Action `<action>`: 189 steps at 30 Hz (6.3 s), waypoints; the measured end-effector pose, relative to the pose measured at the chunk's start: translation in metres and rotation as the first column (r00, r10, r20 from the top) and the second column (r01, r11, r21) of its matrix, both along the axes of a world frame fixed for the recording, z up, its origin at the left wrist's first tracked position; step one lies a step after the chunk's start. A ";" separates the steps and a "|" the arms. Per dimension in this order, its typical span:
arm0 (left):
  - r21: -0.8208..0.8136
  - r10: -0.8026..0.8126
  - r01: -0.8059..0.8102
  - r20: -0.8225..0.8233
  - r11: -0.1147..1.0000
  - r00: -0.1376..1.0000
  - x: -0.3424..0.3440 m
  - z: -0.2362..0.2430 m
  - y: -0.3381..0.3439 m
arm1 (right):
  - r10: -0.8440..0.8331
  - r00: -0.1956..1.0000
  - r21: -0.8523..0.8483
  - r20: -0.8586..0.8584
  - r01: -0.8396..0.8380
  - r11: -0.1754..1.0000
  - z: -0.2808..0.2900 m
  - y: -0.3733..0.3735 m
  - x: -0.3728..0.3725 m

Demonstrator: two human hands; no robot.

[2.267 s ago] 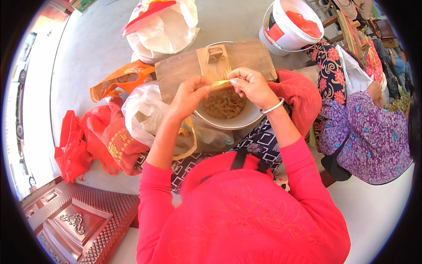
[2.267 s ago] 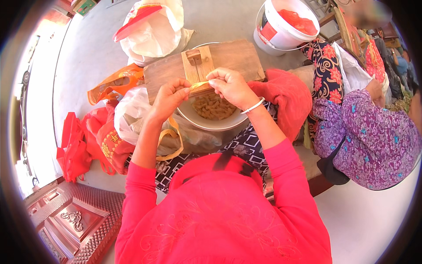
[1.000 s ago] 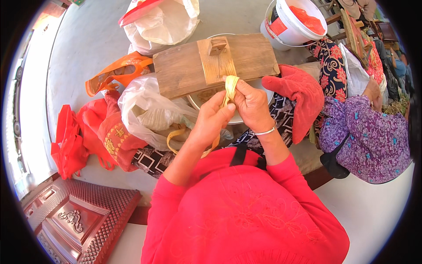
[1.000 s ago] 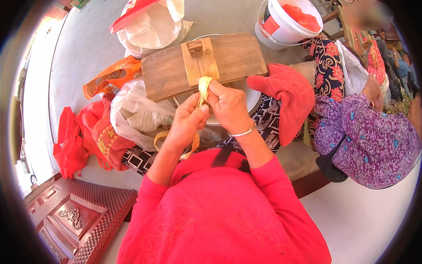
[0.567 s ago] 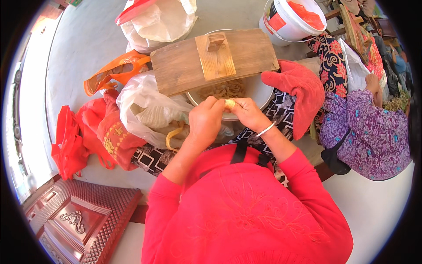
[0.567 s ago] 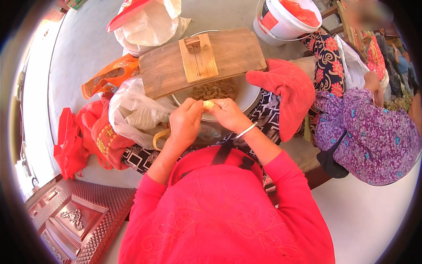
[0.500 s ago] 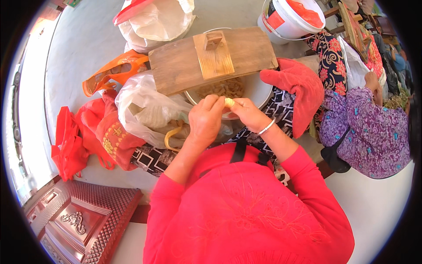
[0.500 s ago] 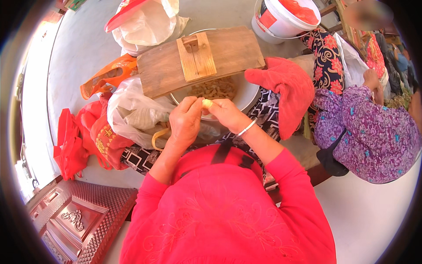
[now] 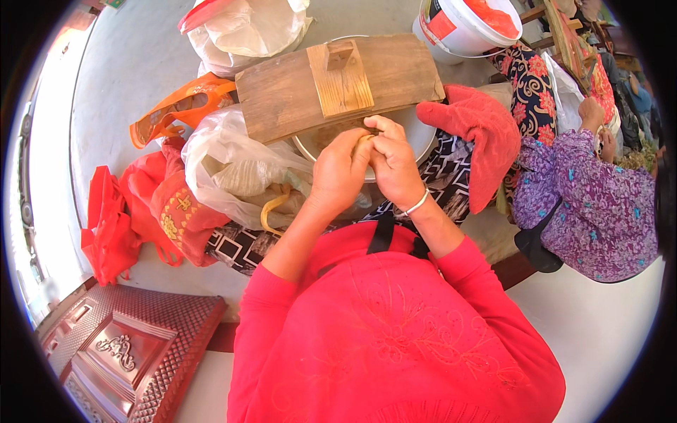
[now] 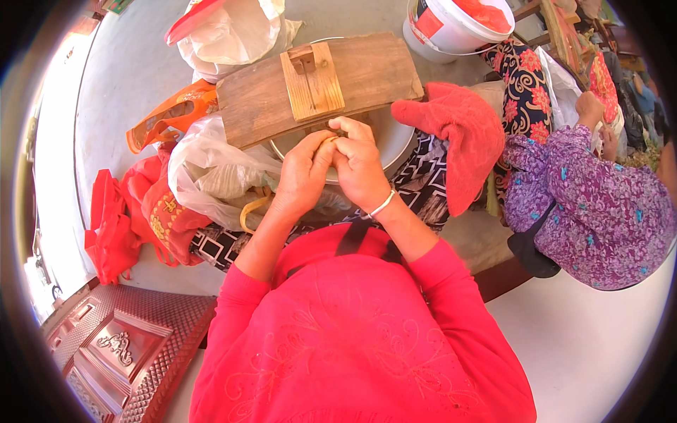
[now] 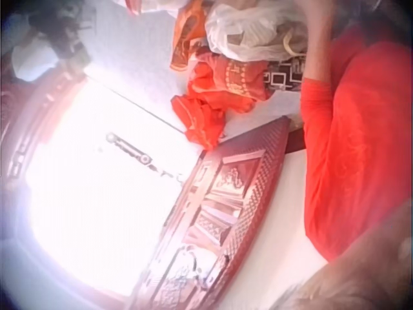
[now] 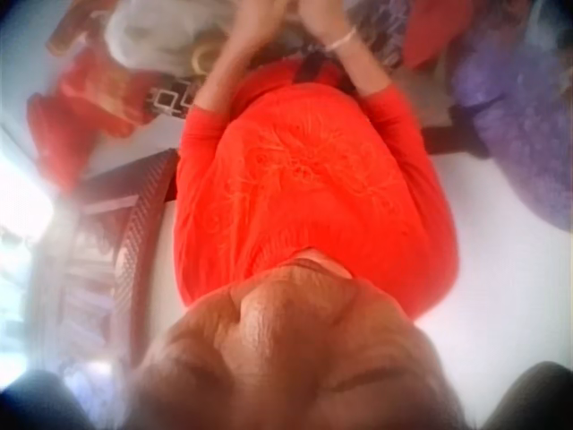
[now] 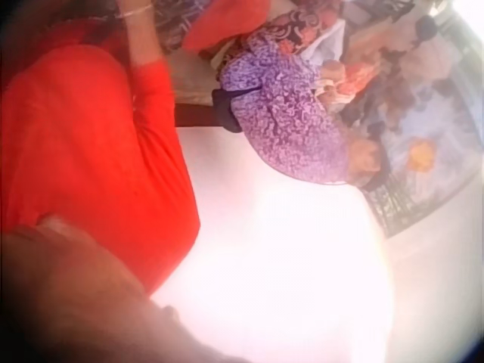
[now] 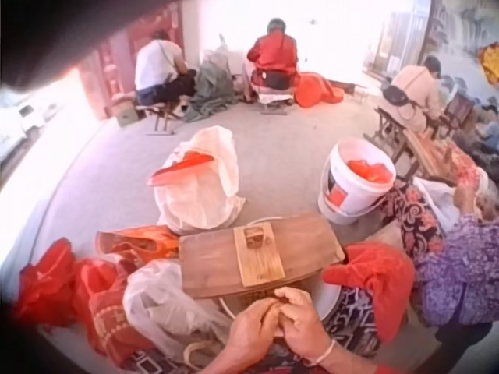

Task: The person shapes strips of yellow dough using a wooden tool with a slot and places the finished pieces into a bowl.

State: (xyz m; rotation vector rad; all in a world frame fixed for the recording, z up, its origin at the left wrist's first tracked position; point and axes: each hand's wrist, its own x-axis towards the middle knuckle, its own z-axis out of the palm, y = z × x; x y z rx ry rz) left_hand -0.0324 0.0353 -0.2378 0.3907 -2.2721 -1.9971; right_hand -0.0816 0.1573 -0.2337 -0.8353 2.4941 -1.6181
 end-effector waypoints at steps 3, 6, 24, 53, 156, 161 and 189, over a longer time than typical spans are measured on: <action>0.290 0.077 -0.116 0.141 0.950 0.987 0.000 -0.005 0.004 | -0.045 0.993 -0.146 0.109 0.060 0.987 0.012 -0.002 0.006; 0.549 0.010 -0.188 0.311 0.814 0.950 0.014 0.009 0.009 | -0.120 0.992 -0.141 0.047 0.126 0.982 0.007 -0.001 -0.009; -0.005 -0.117 0.117 -0.007 0.993 0.993 0.007 0.012 -0.034 | 0.329 0.476 -0.217 0.816 -0.274 0.937 0.033 0.021 -0.066; 0.389 -0.175 0.065 0.255 0.919 0.951 -0.004 0.022 -0.036 | 0.034 0.981 0.282 -0.191 0.021 0.959 0.016 -0.022 -0.038; 0.003 -0.096 0.097 0.144 0.995 0.985 -0.072 -0.006 -0.095 | 0.052 0.964 0.007 0.260 -0.056 0.998 -0.010 -0.018 -0.101; -0.474 0.088 -0.031 0.099 0.880 0.991 -0.075 -0.035 -0.106 | 0.052 0.990 0.286 -0.130 -0.012 0.958 -0.012 -0.021 -0.092; 0.176 -0.028 0.099 -0.366 0.979 0.930 0.038 0.117 0.011 | 0.245 0.926 -0.171 -0.288 -0.301 0.938 0.127 0.014 0.015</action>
